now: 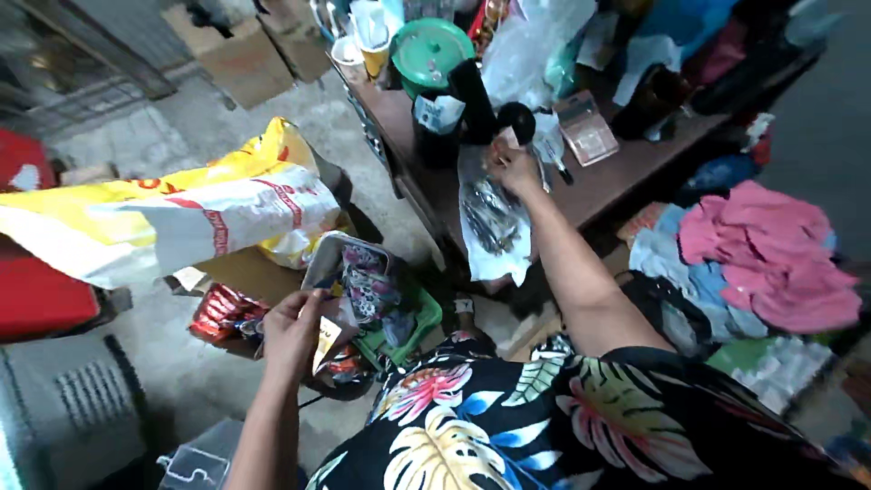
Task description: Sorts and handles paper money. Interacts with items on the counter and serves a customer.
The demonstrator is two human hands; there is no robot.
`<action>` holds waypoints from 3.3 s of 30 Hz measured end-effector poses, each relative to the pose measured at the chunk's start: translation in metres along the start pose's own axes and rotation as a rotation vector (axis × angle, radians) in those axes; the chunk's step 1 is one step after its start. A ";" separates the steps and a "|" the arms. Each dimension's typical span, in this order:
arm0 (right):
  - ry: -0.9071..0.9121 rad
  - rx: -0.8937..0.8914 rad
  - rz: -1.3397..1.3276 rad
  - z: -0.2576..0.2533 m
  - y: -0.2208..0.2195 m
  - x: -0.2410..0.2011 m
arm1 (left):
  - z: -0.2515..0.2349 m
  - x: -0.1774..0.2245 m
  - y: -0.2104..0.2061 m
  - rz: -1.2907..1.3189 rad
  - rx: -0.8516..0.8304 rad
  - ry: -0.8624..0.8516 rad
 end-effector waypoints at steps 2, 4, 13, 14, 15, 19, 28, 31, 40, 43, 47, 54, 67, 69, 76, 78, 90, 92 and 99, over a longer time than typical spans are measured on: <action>0.015 -0.051 -0.070 -0.024 -0.010 -0.001 | -0.012 0.017 -0.036 -0.162 -0.048 -0.024; 0.025 -0.055 -0.141 -0.052 -0.013 -0.018 | -0.041 0.041 -0.080 -0.329 -0.145 -0.085; 0.257 -0.079 0.126 -0.094 -0.024 -0.075 | -0.157 0.132 -0.254 -0.802 -0.185 -0.184; 0.292 -0.070 0.128 -0.089 -0.018 -0.079 | -0.158 0.138 -0.261 -0.821 -0.174 -0.169; 0.336 -0.079 0.102 -0.080 -0.013 -0.083 | -0.158 0.141 -0.265 -0.840 -0.165 -0.160; 0.688 -0.156 -0.124 -0.030 -0.031 -0.092 | -0.149 0.134 -0.265 -0.845 -0.128 -0.176; 0.819 -0.574 -0.444 -0.059 -0.033 -0.088 | -0.137 0.101 -0.257 -0.526 -0.093 -0.341; 0.739 -0.364 -0.345 -0.110 -0.018 -0.091 | -0.139 0.098 -0.247 -0.414 0.080 -0.227; 0.962 -0.387 0.268 -0.132 -0.068 -0.105 | -0.141 0.101 -0.231 -0.294 0.216 -0.187; 0.783 -0.401 0.128 -0.143 -0.044 -0.100 | -0.144 0.120 -0.236 -0.432 0.179 -0.332; 0.341 -0.407 -0.405 -0.155 -0.005 -0.078 | -0.163 0.163 -0.260 -0.802 -0.113 -0.302; -0.143 -0.397 -0.921 -0.135 0.023 -0.031 | -0.205 0.179 -0.330 -1.147 -0.587 -0.493; -0.072 -0.285 -1.010 -0.074 0.060 -0.002 | -0.206 0.207 -0.271 -1.049 -0.569 -0.434; -0.032 -0.249 -1.015 -0.058 0.064 -0.014 | -0.193 0.201 -0.232 -0.751 -0.514 -0.408; 0.125 -0.316 -0.932 0.067 0.022 -0.101 | -0.087 0.120 -0.047 -0.083 -0.169 -0.148; 0.153 -0.393 -0.896 0.128 -0.007 -0.136 | -0.049 0.085 0.018 0.125 -0.035 -0.123; 0.636 -1.106 -0.717 0.483 -0.219 -0.370 | 0.197 -0.110 0.335 0.464 0.790 0.115; 0.687 -1.190 -0.695 0.525 -0.242 -0.399 | 0.218 -0.129 0.358 0.467 0.893 0.085; 0.609 -1.480 -0.681 0.620 -0.297 -0.466 | 0.231 -0.163 0.422 0.385 1.080 -0.040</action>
Point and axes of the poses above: each hand's wrist, its own z-axis away from the middle knuckle, its own y-axis out of the back of the hand, x = y × z, the point moved 3 cm from there along -z, towards the middle knuckle, and after that the axes turned 14 degrees about x, right-handed, at the moved point
